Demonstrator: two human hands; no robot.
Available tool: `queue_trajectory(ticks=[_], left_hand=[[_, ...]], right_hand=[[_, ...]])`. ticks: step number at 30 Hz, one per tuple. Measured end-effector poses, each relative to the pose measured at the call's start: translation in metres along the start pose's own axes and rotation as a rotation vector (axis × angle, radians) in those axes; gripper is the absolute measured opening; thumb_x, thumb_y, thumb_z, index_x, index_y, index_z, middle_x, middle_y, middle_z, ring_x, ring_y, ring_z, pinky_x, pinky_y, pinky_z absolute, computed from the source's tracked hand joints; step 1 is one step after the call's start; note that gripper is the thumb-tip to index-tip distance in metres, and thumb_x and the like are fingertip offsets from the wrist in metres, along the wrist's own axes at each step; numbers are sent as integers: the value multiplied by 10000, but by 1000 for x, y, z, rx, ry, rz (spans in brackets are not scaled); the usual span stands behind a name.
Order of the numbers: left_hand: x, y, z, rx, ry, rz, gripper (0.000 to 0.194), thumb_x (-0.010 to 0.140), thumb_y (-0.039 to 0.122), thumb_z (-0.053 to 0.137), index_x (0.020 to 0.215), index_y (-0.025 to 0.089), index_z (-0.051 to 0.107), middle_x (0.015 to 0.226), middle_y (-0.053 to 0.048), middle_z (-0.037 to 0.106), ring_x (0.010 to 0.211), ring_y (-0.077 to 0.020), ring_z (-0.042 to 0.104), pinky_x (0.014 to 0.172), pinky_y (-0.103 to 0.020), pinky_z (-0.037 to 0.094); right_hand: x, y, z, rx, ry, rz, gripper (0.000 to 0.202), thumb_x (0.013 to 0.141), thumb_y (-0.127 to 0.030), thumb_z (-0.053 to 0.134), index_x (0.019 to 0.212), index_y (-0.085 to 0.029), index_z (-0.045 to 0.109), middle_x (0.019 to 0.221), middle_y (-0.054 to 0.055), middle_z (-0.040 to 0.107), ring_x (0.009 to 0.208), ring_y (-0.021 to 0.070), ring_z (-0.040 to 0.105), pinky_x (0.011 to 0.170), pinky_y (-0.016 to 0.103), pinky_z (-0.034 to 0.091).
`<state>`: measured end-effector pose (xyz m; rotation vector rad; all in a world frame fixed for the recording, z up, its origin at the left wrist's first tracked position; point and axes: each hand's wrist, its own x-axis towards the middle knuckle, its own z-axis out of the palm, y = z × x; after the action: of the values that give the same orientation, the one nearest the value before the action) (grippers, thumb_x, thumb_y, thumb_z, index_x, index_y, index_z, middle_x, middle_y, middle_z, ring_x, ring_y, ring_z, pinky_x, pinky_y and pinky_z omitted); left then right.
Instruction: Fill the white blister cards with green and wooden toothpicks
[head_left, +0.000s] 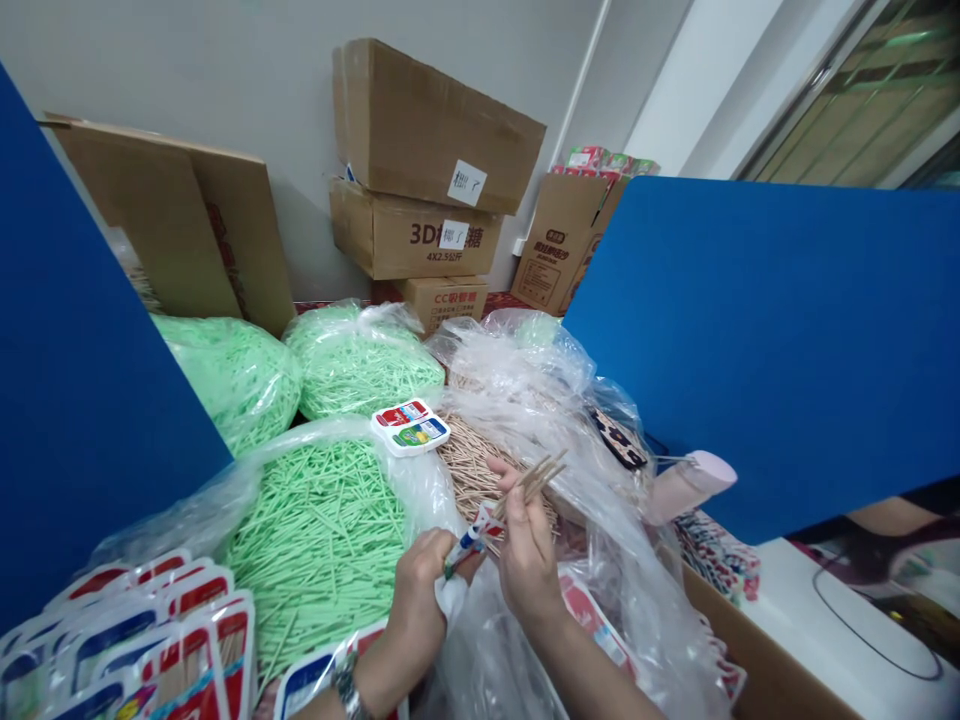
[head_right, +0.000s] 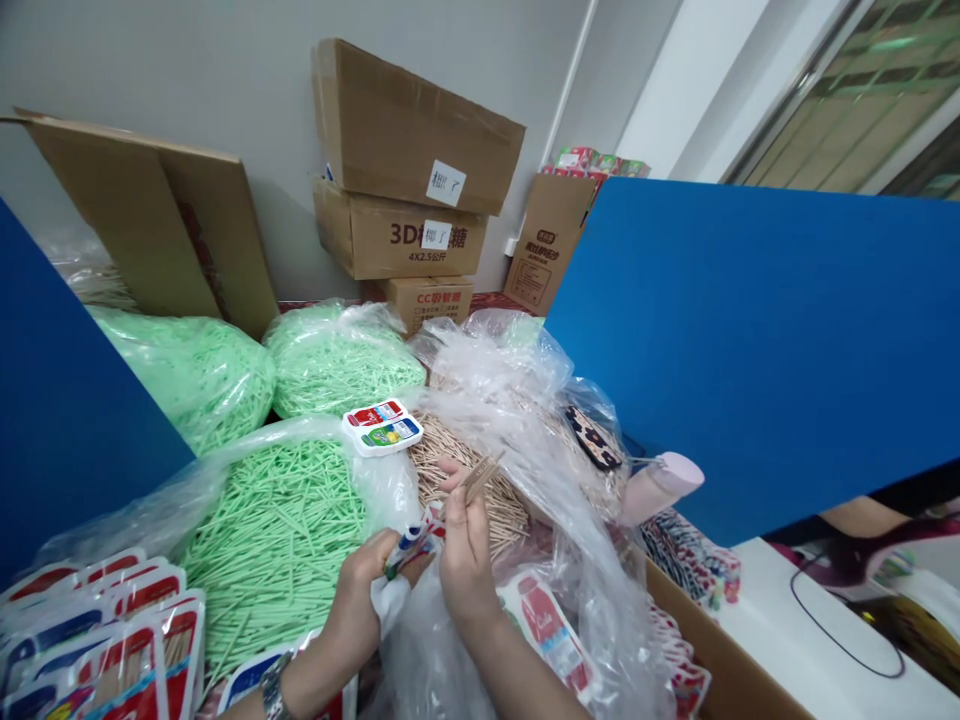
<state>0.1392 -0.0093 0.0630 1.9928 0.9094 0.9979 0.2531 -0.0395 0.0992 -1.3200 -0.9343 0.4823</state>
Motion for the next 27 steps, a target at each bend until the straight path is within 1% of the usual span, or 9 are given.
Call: queue_trajectory(ticks=[5,9,12,15,19,20,22,24,27], left_hand=[[6,-2,-4,40,-49,77,253,849,172,544,605,187,475,631,17,501,617,-153,512,581,-244,341],[14,-3,-7,19,-73,94,255,840,210,594,602,180,506,618,17,512,599,-149,514,573,-242,347],[19,1,-9,-44,-95,71,223,830,227,614,625,166,552,635,6,538,607,-156,531,578,-243,366],[21,5,-10,-140,-131,15,218,825,276,625,649,152,591,648,0,551,619,-158,527,585,-243,386],[21,0,-9,-434,-189,-147,237,781,337,679,677,136,608,655,4,567,615,-147,512,574,-238,404],[20,-2,-9,-522,-195,-205,247,756,354,704,693,132,616,649,5,577,601,-143,514,565,-237,412],[19,-7,-8,-660,-206,-306,289,698,384,754,731,121,638,622,8,600,565,-139,523,546,-240,429],[18,-9,-9,-734,-203,-355,333,640,397,796,739,114,653,602,4,620,545,-141,538,546,-250,450],[16,-7,-15,-779,-173,-393,379,632,446,790,769,116,664,640,-22,664,573,-163,586,596,-278,489]], right_hand=[[5,-1,-14,-187,-191,-33,315,963,-469,335,1016,-236,540,1313,72,495,1241,220,434,1047,390,339],[15,-10,-30,-289,-370,-75,374,940,-464,414,1228,-238,490,1271,93,539,1198,238,491,1026,412,378],[22,-15,-37,-224,-365,-88,473,942,-495,388,1338,-235,396,1267,111,556,1187,244,519,993,418,421],[26,-18,-38,-173,-294,-143,492,969,-491,293,1399,-255,328,1285,105,559,1178,225,538,989,417,434],[28,-20,-39,-403,-539,-257,420,966,-444,346,1304,-264,519,1373,83,507,1274,240,456,1068,438,356],[29,-20,-40,-434,-529,-268,430,968,-438,342,1328,-264,499,1413,81,464,1293,243,436,1074,441,351],[30,-20,-41,-431,-416,-264,462,979,-414,311,1408,-263,393,1462,83,399,1291,236,440,1058,441,375],[30,-18,-41,-416,-401,-264,450,980,-379,327,1407,-255,398,1409,89,471,1230,229,506,1021,426,420],[28,-14,-35,-417,-498,-238,355,957,-333,416,1266,-245,567,1171,75,663,1054,223,628,912,371,499]])
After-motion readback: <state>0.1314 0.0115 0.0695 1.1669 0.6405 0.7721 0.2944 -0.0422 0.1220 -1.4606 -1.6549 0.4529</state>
